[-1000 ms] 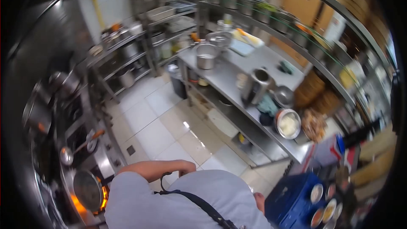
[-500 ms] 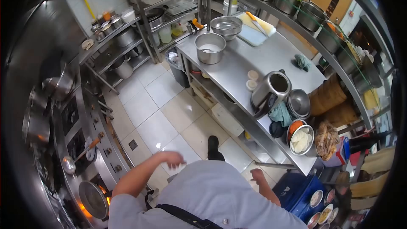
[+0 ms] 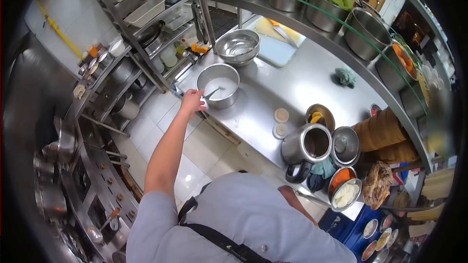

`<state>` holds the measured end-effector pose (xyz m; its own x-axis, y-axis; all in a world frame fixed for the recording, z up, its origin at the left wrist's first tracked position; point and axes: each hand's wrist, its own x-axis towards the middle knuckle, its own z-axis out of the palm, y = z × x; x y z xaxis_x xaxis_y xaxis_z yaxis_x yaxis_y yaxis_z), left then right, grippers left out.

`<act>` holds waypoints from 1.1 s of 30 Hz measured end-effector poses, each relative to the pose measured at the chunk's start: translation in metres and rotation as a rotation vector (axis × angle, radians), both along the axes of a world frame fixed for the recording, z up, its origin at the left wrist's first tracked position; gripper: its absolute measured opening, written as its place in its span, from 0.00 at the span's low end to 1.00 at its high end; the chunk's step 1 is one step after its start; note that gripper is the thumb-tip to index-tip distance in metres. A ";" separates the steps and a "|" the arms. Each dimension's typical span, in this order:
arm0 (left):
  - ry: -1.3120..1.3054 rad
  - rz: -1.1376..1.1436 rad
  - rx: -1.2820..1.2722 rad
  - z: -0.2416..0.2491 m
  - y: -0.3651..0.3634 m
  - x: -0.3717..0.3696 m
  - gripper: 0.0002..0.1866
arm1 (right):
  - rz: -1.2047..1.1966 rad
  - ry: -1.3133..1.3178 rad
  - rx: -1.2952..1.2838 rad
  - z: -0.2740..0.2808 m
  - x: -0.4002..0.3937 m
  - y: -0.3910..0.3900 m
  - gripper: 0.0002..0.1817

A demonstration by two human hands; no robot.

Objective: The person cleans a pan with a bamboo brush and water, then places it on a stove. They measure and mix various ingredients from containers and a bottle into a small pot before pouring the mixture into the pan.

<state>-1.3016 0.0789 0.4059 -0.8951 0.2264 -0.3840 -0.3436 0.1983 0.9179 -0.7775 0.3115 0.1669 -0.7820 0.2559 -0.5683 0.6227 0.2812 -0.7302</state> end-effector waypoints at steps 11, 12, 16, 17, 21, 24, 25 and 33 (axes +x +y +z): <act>-0.065 -0.264 0.048 -0.018 0.052 -0.059 0.08 | -0.060 -0.153 0.085 0.034 -0.132 -0.046 0.22; -0.078 -0.280 0.073 -0.022 0.057 -0.067 0.09 | -0.120 -0.120 0.105 0.062 -0.151 -0.053 0.22; -0.074 -0.562 0.297 -0.040 0.056 -0.088 0.16 | -0.275 -0.206 0.086 0.103 -0.206 -0.075 0.23; -0.151 -0.730 0.198 -0.029 0.053 -0.103 0.17 | -0.206 -0.046 0.223 0.055 -0.195 -0.080 0.23; 0.723 -0.847 -0.241 0.099 0.056 -0.149 0.15 | -0.219 -0.159 0.269 0.026 -0.200 -0.106 0.22; 1.243 -0.562 0.024 0.234 0.070 -0.194 0.14 | 0.102 -0.279 0.335 0.021 -0.202 -0.125 0.14; 1.163 -0.536 0.113 0.287 0.076 -0.205 0.14 | 0.594 -0.248 0.600 -0.001 -0.192 -0.126 0.12; 2.444 0.391 0.423 0.650 0.129 -0.250 0.23 | -0.800 -0.145 0.066 0.013 -0.195 -0.191 0.15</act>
<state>-1.5512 0.2078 1.0564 0.4846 -0.2097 0.8492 0.8710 0.2059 -0.4461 -0.9721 0.1209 0.1804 -0.2684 0.7422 -0.6141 0.7404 -0.2488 -0.6244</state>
